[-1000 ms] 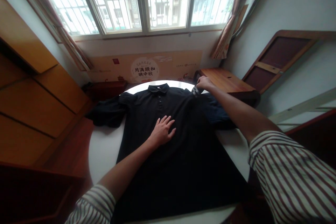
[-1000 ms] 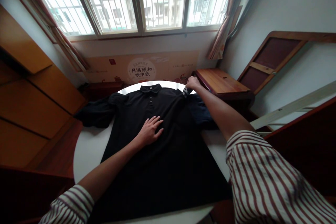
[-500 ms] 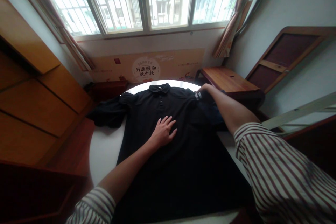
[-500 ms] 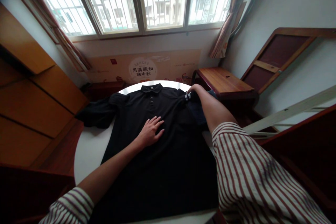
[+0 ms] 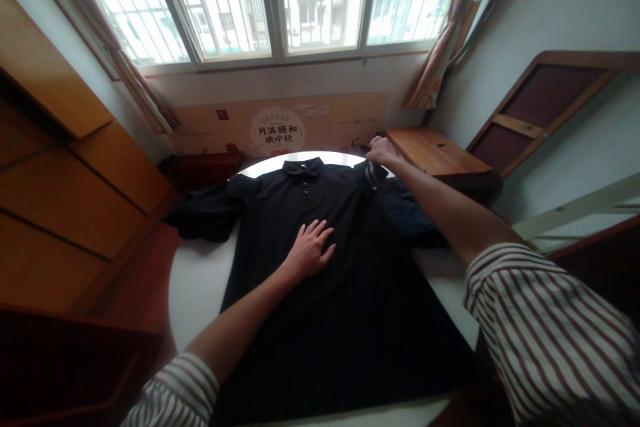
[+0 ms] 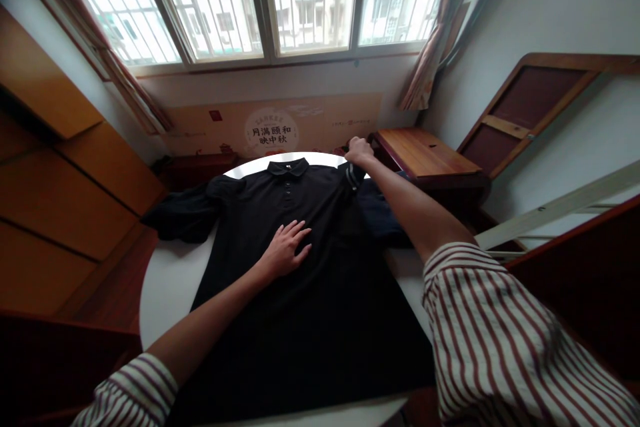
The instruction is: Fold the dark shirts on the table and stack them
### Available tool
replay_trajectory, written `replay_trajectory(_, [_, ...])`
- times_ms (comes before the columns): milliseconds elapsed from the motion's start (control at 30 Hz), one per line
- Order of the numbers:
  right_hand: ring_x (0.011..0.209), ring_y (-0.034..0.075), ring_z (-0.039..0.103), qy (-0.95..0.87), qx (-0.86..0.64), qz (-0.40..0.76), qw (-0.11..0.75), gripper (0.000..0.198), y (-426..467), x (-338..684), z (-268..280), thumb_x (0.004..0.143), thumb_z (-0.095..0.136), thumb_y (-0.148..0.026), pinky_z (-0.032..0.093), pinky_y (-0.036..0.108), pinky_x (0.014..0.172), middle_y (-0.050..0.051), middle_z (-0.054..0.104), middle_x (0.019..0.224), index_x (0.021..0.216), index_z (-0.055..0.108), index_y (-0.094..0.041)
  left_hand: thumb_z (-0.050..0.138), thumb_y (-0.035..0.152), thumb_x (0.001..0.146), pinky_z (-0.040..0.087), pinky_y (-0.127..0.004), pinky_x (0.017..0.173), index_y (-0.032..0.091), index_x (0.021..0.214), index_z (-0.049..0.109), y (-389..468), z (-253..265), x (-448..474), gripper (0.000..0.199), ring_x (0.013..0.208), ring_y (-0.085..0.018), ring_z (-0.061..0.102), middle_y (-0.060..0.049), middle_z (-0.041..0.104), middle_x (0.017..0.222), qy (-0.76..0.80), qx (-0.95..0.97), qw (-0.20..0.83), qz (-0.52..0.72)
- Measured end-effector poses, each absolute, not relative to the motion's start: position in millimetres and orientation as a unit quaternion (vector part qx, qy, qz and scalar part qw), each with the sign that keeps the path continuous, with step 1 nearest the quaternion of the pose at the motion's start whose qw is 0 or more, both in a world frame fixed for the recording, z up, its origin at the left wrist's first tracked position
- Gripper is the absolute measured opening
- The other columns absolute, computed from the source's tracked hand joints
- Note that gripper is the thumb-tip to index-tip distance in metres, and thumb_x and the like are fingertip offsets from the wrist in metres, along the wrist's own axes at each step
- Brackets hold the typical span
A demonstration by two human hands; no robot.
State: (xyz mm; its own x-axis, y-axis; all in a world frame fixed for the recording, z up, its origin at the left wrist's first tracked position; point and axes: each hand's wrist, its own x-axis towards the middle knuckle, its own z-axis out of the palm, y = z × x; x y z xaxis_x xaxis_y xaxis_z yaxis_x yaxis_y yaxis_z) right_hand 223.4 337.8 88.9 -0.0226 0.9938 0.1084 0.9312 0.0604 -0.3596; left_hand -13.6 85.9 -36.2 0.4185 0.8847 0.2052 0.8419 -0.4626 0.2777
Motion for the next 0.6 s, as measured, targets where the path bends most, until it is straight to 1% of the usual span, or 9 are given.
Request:
replay_trajectory(67, [0.111, 0.036, 0.063, -0.714, -0.674, 0.106, 0.159, 0.036, 332.7, 197.4, 89.5, 0.072, 0.080, -0.016, 0.052, 0.041, 0.093, 0.021, 0.068, 0.108, 0.106, 0.070, -0.009, 0.043, 0.046, 0.099, 0.026, -0.056, 0.119, 0.021, 0.142, 0.051, 86.0, -35.9, -13.6, 0.050, 0.146, -0.028, 0.033, -0.009, 0.042, 0.155, 0.515, 0.838, 0.066, 0.165])
replay_trajectory(133, [0.095, 0.031, 0.069, -0.733, -0.649, 0.143, 0.146, 0.034, 327.5, 172.9, 86.6, 0.068, 0.084, -0.019, 0.057, 0.037, 0.084, 0.016, 0.071, 0.091, 0.097, 0.070, -0.009, 0.043, 0.047, 0.099, 0.026, -0.056, 0.119, 0.021, 0.142, 0.051, 86.2, -36.0, -13.7, 0.050, 0.146, -0.028, 0.032, -0.009, 0.042, 0.155, 0.514, 0.839, 0.068, 0.165])
replay_trajectory(200, [0.076, 0.024, 0.070, -0.743, -0.627, 0.197, 0.128, 0.029, 323.8, 156.6, 82.3, 0.069, 0.084, -0.023, 0.060, 0.035, 0.075, 0.012, 0.070, 0.077, 0.090, 0.070, -0.008, 0.043, 0.047, 0.099, 0.025, -0.056, 0.119, 0.021, 0.142, 0.050, 86.6, -36.6, -13.8, 0.050, 0.146, -0.029, 0.032, -0.010, 0.041, 0.155, 0.512, 0.840, 0.069, 0.164])
replay_trajectory(233, [0.071, 0.022, 0.070, -0.742, -0.622, 0.217, 0.121, 0.027, 323.0, 152.7, 80.1, 0.071, 0.082, -0.023, 0.060, 0.035, 0.072, 0.011, 0.070, 0.073, 0.089, 0.069, -0.007, 0.042, 0.047, 0.099, 0.025, -0.056, 0.119, 0.021, 0.142, 0.051, 86.8, -37.1, -13.8, 0.051, 0.146, -0.029, 0.032, -0.010, 0.042, 0.155, 0.512, 0.841, 0.068, 0.164])
replay_trajectory(300, [0.069, 0.022, 0.070, -0.734, -0.629, 0.231, 0.113, 0.025, 323.5, 153.9, 75.7, 0.073, 0.079, -0.020, 0.061, 0.036, 0.072, 0.013, 0.070, 0.072, 0.088, 0.069, -0.004, 0.043, 0.047, 0.099, 0.026, -0.056, 0.118, 0.020, 0.141, 0.051, 87.3, -38.2, -13.7, 0.051, 0.146, -0.029, 0.033, -0.011, 0.042, 0.155, 0.512, 0.841, 0.065, 0.162])
replay_trajectory(400, [0.078, 0.027, 0.070, -0.708, -0.665, 0.208, 0.114, 0.027, 327.6, 169.9, 66.8, 0.073, 0.076, -0.015, 0.061, 0.040, 0.073, 0.018, 0.070, 0.080, 0.094, 0.068, 0.000, 0.043, 0.046, 0.099, 0.027, -0.056, 0.118, 0.020, 0.141, 0.051, 87.7, -39.4, -13.3, 0.051, 0.145, -0.030, 0.033, -0.011, 0.042, 0.155, 0.512, 0.841, 0.061, 0.164])
replay_trajectory(467, [0.078, 0.028, 0.070, -0.687, -0.688, 0.206, 0.112, 0.031, 330.7, 181.7, 58.1, 0.076, 0.076, -0.017, 0.061, 0.040, 0.071, 0.020, 0.070, 0.083, 0.097, 0.066, 0.002, 0.043, 0.046, 0.099, 0.027, -0.055, 0.118, 0.020, 0.142, 0.050, 87.6, -39.4, -13.1, 0.051, 0.145, -0.029, 0.033, -0.011, 0.042, 0.155, 0.510, 0.843, 0.059, 0.165])
replay_trajectory(600, [0.073, 0.025, 0.069, -0.663, -0.707, 0.217, 0.116, 0.043, 337.4, 191.6, 38.4, 0.078, 0.079, -0.030, 0.060, 0.034, 0.062, 0.019, 0.069, 0.083, 0.101, 0.063, 0.002, 0.041, 0.047, 0.099, 0.026, -0.055, 0.119, 0.021, 0.143, 0.050, 86.9, -38.1, -13.4, 0.051, 0.146, -0.029, 0.033, -0.010, 0.041, 0.155, 0.509, 0.843, 0.062, 0.162])
